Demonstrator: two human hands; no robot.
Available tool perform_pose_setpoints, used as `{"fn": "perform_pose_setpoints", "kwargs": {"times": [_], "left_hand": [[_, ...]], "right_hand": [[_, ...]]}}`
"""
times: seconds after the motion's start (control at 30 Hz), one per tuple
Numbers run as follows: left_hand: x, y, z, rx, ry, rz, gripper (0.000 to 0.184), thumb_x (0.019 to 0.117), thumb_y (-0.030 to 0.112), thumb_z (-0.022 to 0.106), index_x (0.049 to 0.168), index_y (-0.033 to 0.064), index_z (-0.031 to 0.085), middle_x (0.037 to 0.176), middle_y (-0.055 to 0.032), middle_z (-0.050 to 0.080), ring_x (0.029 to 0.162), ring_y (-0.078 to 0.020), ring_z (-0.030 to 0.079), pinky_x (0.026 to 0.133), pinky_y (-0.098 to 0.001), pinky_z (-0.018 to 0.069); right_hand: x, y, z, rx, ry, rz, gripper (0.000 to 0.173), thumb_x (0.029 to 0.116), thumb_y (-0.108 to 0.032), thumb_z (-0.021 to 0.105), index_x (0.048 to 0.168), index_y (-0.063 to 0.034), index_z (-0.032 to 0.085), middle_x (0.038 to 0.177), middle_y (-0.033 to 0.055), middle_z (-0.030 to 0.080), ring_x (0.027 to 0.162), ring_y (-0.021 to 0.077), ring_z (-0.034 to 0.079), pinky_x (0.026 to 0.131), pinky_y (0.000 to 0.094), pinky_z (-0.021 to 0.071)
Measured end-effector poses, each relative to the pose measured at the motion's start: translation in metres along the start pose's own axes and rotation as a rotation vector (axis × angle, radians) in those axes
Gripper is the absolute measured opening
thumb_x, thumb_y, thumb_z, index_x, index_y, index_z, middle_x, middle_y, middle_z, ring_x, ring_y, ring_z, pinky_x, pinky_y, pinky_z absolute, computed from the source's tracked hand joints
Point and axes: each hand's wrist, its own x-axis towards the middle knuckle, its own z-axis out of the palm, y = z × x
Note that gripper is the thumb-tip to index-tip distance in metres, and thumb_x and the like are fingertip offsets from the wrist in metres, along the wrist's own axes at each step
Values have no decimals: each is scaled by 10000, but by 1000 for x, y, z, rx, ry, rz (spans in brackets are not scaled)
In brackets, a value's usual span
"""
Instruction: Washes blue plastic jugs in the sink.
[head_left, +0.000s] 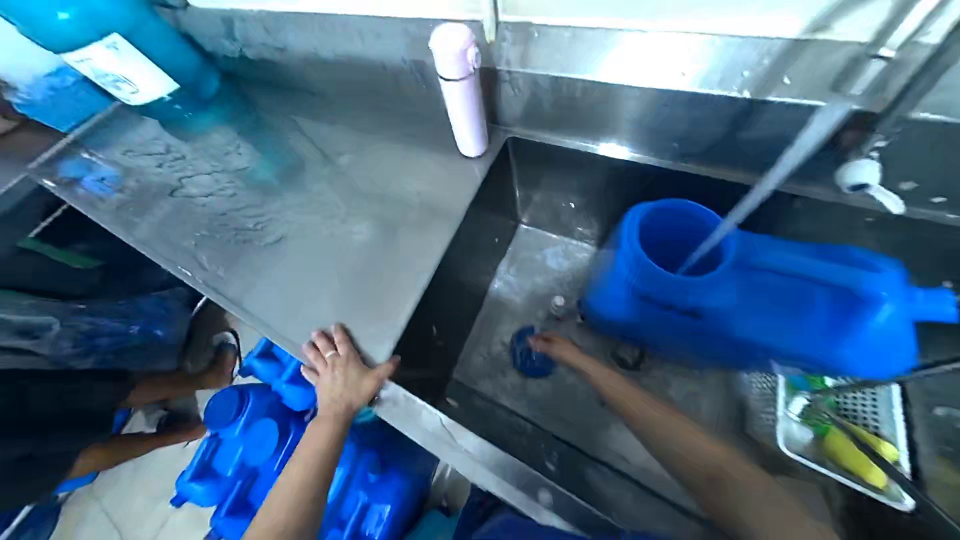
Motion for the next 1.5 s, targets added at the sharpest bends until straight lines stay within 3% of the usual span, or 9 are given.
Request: {"fn": "perform_pose_setpoints", "kwargs": {"times": [0.2, 0.33, 0.53, 0.67, 0.77, 0.93, 1.1, 1.3, 1.5], "left_hand": [[91, 90, -6, -4, 6, 375, 1200, 726, 446, 841, 1589, -89, 203, 1631, -408, 80, 1513, -609, 34, 1191, -728, 62], [158, 203, -2, 84, -178, 715, 809, 863, 196, 774, 1543, -25, 396, 1686, -274, 132, 1572, -454, 45, 1263, -587, 58], [209, 188, -16, -553, -45, 1054, 325, 991, 62, 590, 1288, -50, 660, 1279, -249, 672, 1191, -372, 654, 1057, -510, 490], [257, 133, -37, -208, 78, 480, 830, 1002, 542, 568, 1594, 21, 311, 1676, -278, 172, 1556, -479, 124, 1220, -686, 82], [215, 169, -20, 29, -114, 588, 1139, 876, 772, 556, 1645, 48, 130, 1704, -255, -8, 1570, -459, -79, 1217, -684, -40], [182, 191, -18, 46, -258, 845, 824, 966, 256, 669, 1648, 158, 218, 1734, -101, 83, 1596, -359, -15, 1245, -629, 17], [169, 196, -18, 19, -190, 831, 768, 952, 76, 630, 1621, 49, 255, 1706, -205, 140, 1577, -447, 48, 1248, -631, 47], [62, 252, -12, -256, -472, 1065, 974, 892, 208, 792, 1607, -46, 180, 1666, -322, 126, 1530, -471, 239, 1223, -569, 278], [-47, 333, -16, -45, -136, 1445, 565, 1017, 114, 580, 1500, -114, 397, 1583, -313, 369, 1532, -442, 264, 1254, -570, 160]], "right_hand": [[84, 57, 60, -414, 198, 413, 1259, 754, -429, 908, 1643, -63, 96, 1654, 336, 129, 1505, 548, 204, 1158, 659, 320], [92, 27, 101, -424, 91, 370, 1012, 847, -252, 851, 1611, -23, 229, 1552, 333, 374, 1411, 488, 431, 1135, 588, 406], [91, 20, 116, 22, 58, 395, 671, 875, -68, 782, 1440, 80, 452, 1391, 337, 531, 1286, 447, 540, 1054, 560, 467], [105, 8, 124, 348, -28, 549, 735, 966, -204, 723, 1528, 35, 314, 1414, 309, 516, 1212, 387, 578, 1014, 503, 477], [122, 13, 139, 242, 27, 477, 527, 968, -198, 713, 1358, 111, 540, 1343, 302, 586, 1242, 380, 578, 1072, 523, 445], [39, -74, 72, -323, 6, -47, 395, 899, -117, 738, 1249, 44, 651, 1179, 288, 675, 1120, 438, 650, 988, 621, 491], [-147, -168, -46, -794, 802, -715, 347, 751, 31, 721, 1096, 69, 723, 1064, 264, 711, 972, 429, 711, 799, 572, 584], [-165, -170, -163, -686, 630, -27, 494, 1073, -333, 535, 1198, 131, 649, 1373, 322, 560, 1336, 472, 494, 1122, 620, 353], [-125, -155, -187, -650, 705, -196, 340, 1046, -131, 531, 1313, 68, 601, 1328, 293, 607, 1277, 435, 571, 1086, 591, 422]]}}
